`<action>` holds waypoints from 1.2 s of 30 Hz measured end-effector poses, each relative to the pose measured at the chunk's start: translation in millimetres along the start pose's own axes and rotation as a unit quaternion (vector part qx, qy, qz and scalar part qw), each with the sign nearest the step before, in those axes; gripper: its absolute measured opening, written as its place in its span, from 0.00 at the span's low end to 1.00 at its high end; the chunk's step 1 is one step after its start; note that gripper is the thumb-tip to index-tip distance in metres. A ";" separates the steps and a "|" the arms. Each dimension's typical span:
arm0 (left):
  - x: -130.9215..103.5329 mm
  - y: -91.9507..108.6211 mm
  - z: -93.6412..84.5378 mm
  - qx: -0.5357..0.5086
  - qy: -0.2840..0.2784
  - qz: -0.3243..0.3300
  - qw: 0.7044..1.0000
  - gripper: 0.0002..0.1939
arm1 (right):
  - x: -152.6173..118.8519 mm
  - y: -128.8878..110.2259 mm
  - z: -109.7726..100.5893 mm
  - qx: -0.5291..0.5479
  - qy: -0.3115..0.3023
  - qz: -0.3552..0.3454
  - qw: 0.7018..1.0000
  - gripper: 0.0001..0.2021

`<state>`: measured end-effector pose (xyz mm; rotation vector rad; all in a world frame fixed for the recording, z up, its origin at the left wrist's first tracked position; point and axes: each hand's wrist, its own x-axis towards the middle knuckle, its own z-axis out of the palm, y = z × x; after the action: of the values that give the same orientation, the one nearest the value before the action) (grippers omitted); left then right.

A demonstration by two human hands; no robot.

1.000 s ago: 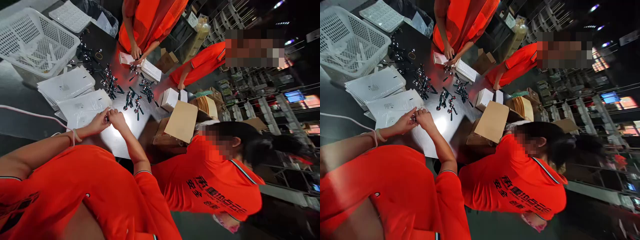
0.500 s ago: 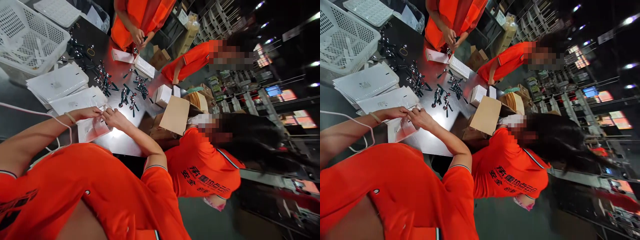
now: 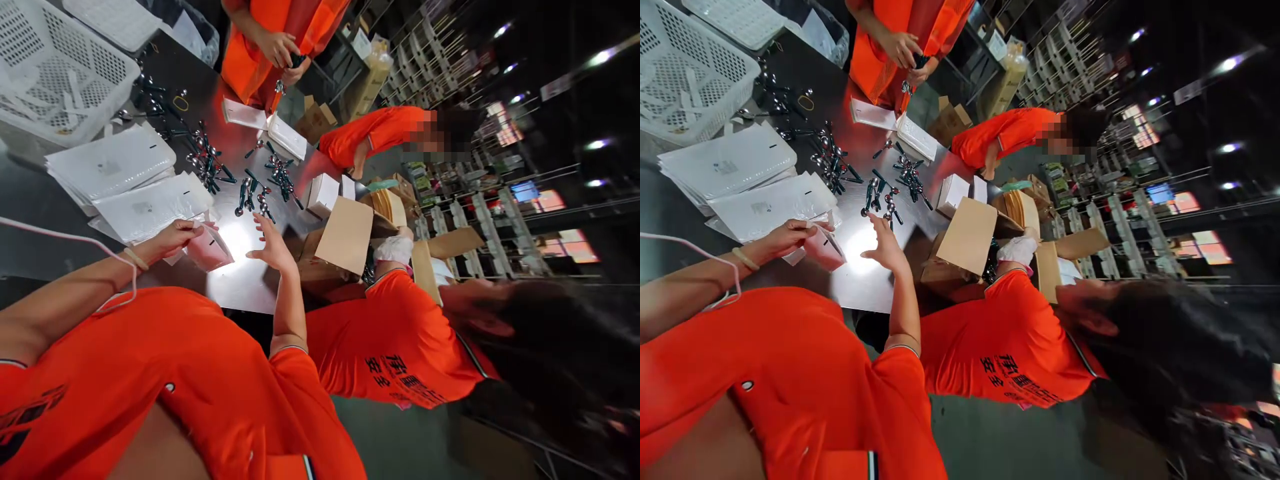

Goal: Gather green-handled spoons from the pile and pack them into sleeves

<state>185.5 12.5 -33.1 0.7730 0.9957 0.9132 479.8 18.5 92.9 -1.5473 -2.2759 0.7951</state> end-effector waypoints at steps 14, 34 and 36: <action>1.2 -5.1 15.1 0.050 -0.009 0.056 0.997 0.17 | 31.3 -51.5 134.5 0.002 0.122 0.044 0.992 0.16; 2.9 15.7 -13.8 0.009 0.054 -0.021 0.998 0.22 | 19.7 50.5 46.7 0.374 0.443 0.073 0.812 0.15; 6.5 18.9 -14.9 -0.011 0.056 -0.042 0.997 0.22 | 11.5 61.3 49.0 0.348 0.380 0.105 0.851 0.15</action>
<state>168.2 28.2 -24.3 0.6621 1.1064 0.9008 497.2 32.1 16.7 -1.3916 -1.0902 0.7473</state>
